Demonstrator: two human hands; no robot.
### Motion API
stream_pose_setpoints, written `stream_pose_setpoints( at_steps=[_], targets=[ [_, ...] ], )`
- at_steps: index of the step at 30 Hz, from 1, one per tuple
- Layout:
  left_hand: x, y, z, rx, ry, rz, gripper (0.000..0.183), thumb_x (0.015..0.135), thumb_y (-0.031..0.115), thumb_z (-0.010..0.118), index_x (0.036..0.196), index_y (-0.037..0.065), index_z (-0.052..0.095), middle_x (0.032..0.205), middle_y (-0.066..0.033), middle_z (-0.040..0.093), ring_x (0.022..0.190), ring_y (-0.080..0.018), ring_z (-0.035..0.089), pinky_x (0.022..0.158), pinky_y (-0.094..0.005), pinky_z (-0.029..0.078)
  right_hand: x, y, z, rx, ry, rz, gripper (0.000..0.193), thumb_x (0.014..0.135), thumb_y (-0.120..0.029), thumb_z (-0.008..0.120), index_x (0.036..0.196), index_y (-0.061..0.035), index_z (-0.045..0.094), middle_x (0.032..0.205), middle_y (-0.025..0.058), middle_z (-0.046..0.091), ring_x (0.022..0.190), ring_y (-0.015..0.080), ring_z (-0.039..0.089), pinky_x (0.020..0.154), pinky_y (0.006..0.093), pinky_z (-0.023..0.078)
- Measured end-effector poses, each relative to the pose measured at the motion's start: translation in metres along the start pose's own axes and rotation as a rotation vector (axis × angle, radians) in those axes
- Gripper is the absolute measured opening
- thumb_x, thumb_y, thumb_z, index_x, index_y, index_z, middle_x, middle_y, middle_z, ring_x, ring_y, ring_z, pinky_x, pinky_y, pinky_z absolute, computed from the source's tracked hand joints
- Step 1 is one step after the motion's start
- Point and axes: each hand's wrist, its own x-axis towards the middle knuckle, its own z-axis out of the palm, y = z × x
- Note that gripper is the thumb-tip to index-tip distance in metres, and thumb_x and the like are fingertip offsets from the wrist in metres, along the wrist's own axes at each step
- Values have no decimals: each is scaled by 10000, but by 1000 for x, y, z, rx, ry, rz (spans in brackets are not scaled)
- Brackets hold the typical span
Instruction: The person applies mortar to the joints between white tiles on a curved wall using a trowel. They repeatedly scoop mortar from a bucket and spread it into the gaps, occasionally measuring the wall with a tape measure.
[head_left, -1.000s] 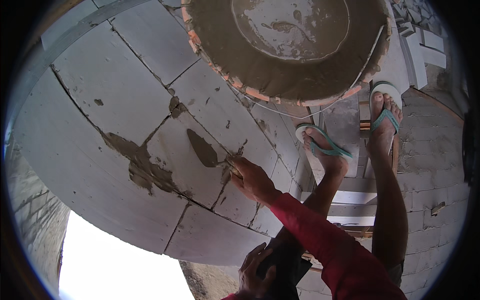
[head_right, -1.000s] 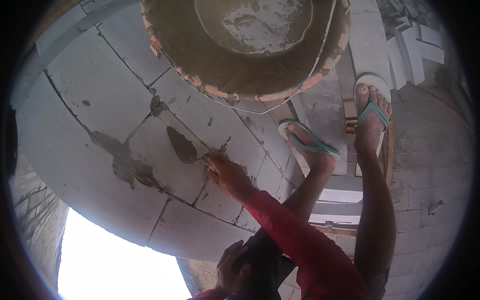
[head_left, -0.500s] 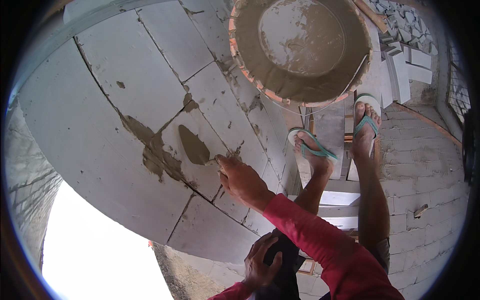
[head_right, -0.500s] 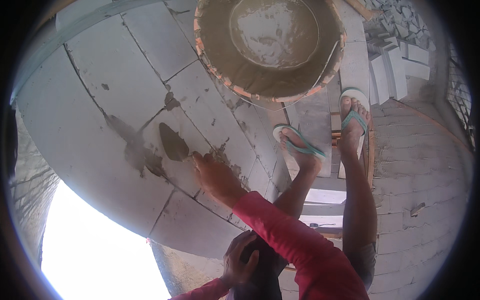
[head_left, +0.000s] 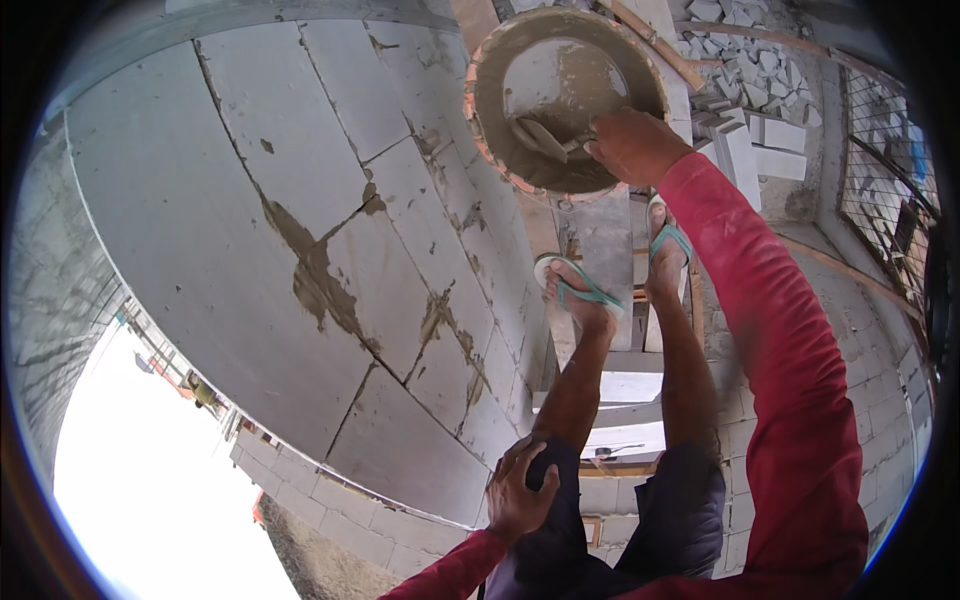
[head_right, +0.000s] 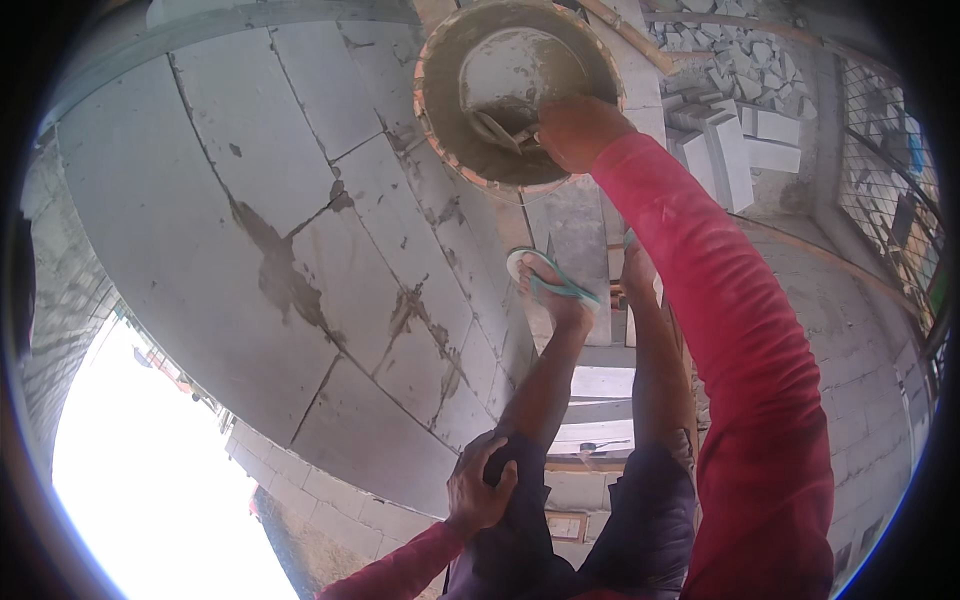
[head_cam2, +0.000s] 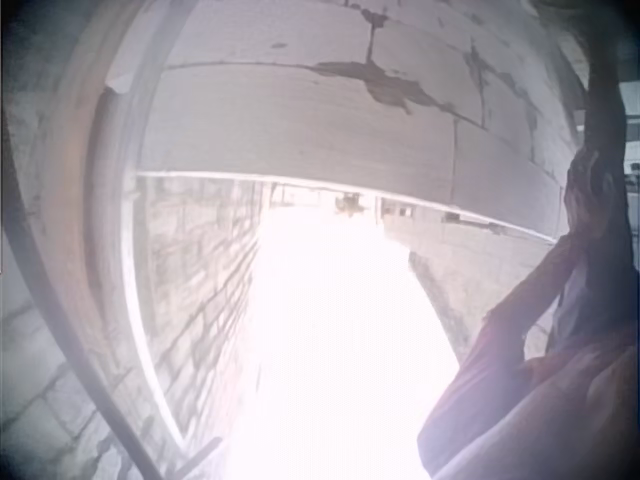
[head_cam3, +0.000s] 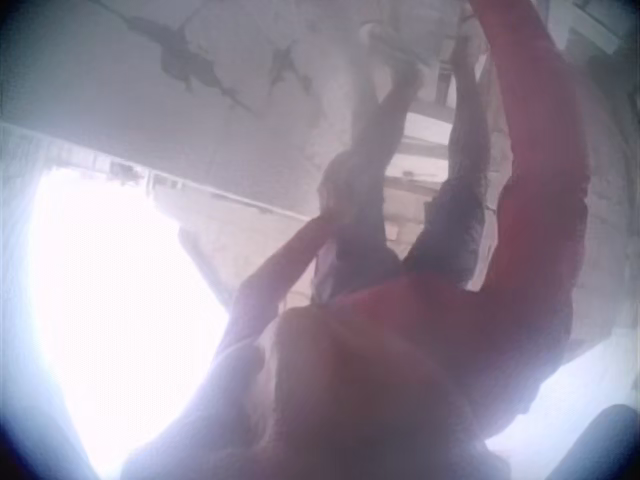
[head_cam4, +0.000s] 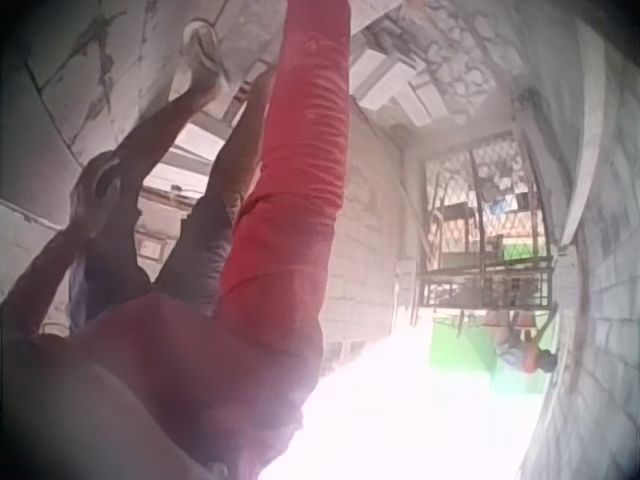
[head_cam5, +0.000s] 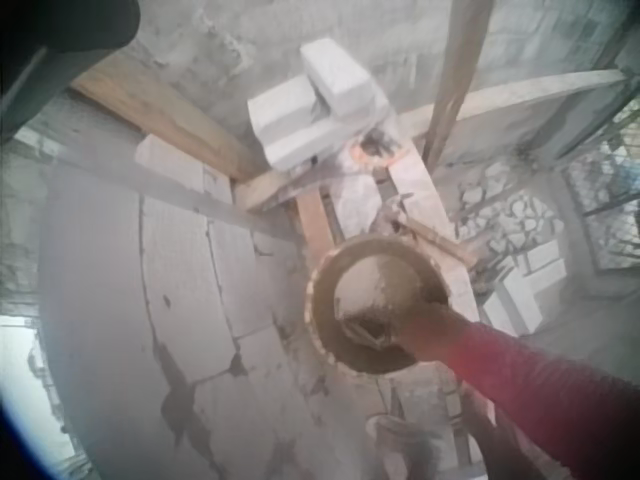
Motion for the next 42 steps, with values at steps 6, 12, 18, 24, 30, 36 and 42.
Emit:
stream_pose_setpoints(
  at_steps=[6, 12, 18, 24, 30, 36, 42],
  targets=[
    [-2, -3, 6, 19, 10, 21, 437, 914, 290, 758, 1305, 104, 698, 1417, -134, 656, 1293, -365, 636, 1074, -471, 527, -33, 25, -41, 626, -251, 225, 679, 1018, -497, 664, 1336, 101, 615, 992, 254, 748, 733, 297, 756, 673, 442, 608],
    [-6, -5, 10, -6, 6, 9, 450, 918, 305, 755, 1312, 96, 694, 1429, -147, 647, 1309, -375, 625, 1088, -474, 516, -75, -1, -36, 856, -72, 224, 704, 995, -505, 701, 1391, 68, 593, 1142, 231, 723, 966, 275, 733, 846, 387, 586],
    [-6, -7, 10, 9, -30, -41, 470, 921, 319, 750, 1333, 100, 690, 1447, -153, 633, 1321, -376, 615, 1100, -475, 506, -51, -124, 76, 1246, 172, -114, 414, 1017, -334, 689, 1237, 14, 644, 1059, 227, 736, 949, 391, 717, 863, 446, 565],
    [-3, -10, 12, 28, -74, -128, 475, 906, 279, 757, 1344, 108, 688, 1452, -151, 631, 1331, -372, 611, 1110, -473, 500, 37, -281, 133, 1216, 452, 43, 353, 990, -172, 665, 1294, -8, 592, 1035, 192, 696, 862, 398, 705, 765, 493, 569],
    [5, -11, 2, 10, -70, -139, 488, 882, 224, 775, 1351, 118, 691, 1449, -170, 630, 1338, -375, 609, 1118, -467, 497, 3, -332, 153, 1414, 387, 62, 324, 1000, -186, 667, 1262, -6, 606, 1076, 187, 693, 890, 388, 715, 782, 474, 586],
    [19, -6, -14, 61, -54, -142, 481, 876, 226, 783, 1334, 103, 701, 1413, -207, 643, 1303, -403, 628, 1099, -472, 507, 56, -276, 171, 1713, 148, 124, 335, 1004, -227, 647, 1253, -7, 606, 1062, 242, 735, 941, 460, 712, 810, 526, 564],
    [32, 8, -24, 71, -86, -147, 477, 919, 277, 745, 1330, 45, 684, 1397, -252, 637, 1303, -430, 623, 1103, -477, 496, 65, -298, 155, 1523, 370, 23, 320, 1017, -190, 636, 1242, 35, 602, 1004, 215, 696, 778, 440, 698, 730, 486, 591]
  ],
)
